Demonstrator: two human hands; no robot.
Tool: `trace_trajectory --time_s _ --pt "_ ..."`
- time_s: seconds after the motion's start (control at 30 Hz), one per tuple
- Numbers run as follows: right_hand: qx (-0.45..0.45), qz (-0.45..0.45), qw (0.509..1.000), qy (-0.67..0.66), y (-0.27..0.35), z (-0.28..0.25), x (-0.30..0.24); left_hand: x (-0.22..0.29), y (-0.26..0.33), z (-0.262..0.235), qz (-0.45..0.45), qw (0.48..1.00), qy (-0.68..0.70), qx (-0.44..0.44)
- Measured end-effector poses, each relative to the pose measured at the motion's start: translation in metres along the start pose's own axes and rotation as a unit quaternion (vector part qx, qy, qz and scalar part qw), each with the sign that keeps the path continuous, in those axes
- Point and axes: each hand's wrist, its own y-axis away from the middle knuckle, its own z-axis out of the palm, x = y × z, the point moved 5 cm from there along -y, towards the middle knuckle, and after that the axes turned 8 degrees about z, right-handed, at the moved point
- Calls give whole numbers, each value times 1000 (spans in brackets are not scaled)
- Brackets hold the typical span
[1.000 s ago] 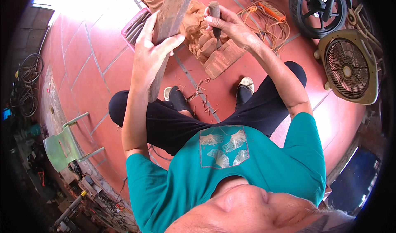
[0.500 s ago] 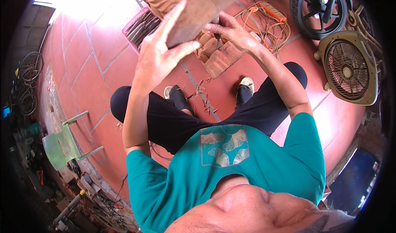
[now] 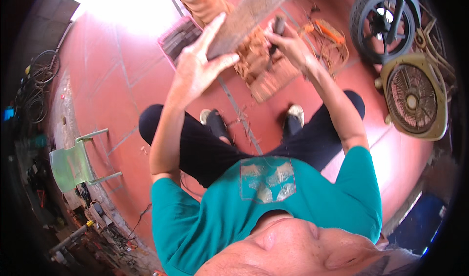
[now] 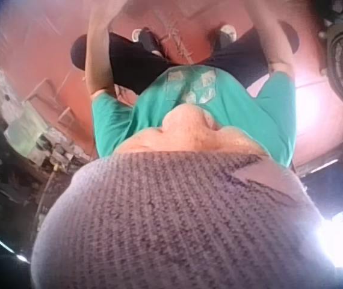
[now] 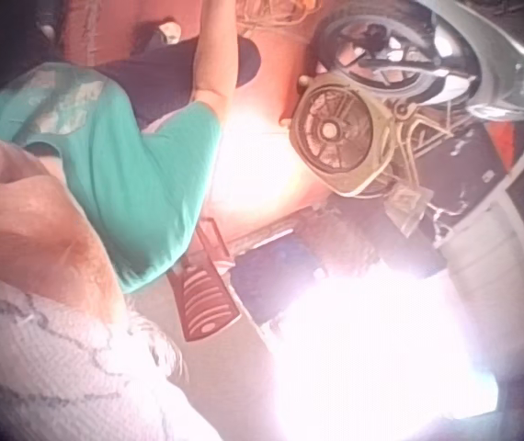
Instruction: The person carves a wooden sculpture using a chisel and mallet. They repeatedly strike the chisel to shape the wood, occasionally adjusting the sculpture's position and selecting different chisels from a nearby container.
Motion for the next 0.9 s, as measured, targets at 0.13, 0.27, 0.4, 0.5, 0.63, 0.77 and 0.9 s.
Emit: trace_trajectory --time_s 0.13,0.27,0.4,0.5,0.63,0.77,0.9 --pt "24 39 996 82 5 0 4 5 -9 4 50 997 -51 -13" --pt "-43 -22 972 228 -3 14 19 17 -11 6 26 997 78 0" --pt "23 41 961 272 17 41 1 14 -4 7 58 998 -21 -26" --pt "71 86 952 284 8 6 21 17 -3 11 -76 983 -60 -156" --pt "-6 13 978 208 8 21 19 21 -3 6 24 997 11 -74" --pt "-30 -3 980 197 15 39 8 24 -3 2 128 990 52 29" --pt "34 23 973 226 11 14 21 16 -1 14 -5 992 -63 -111"
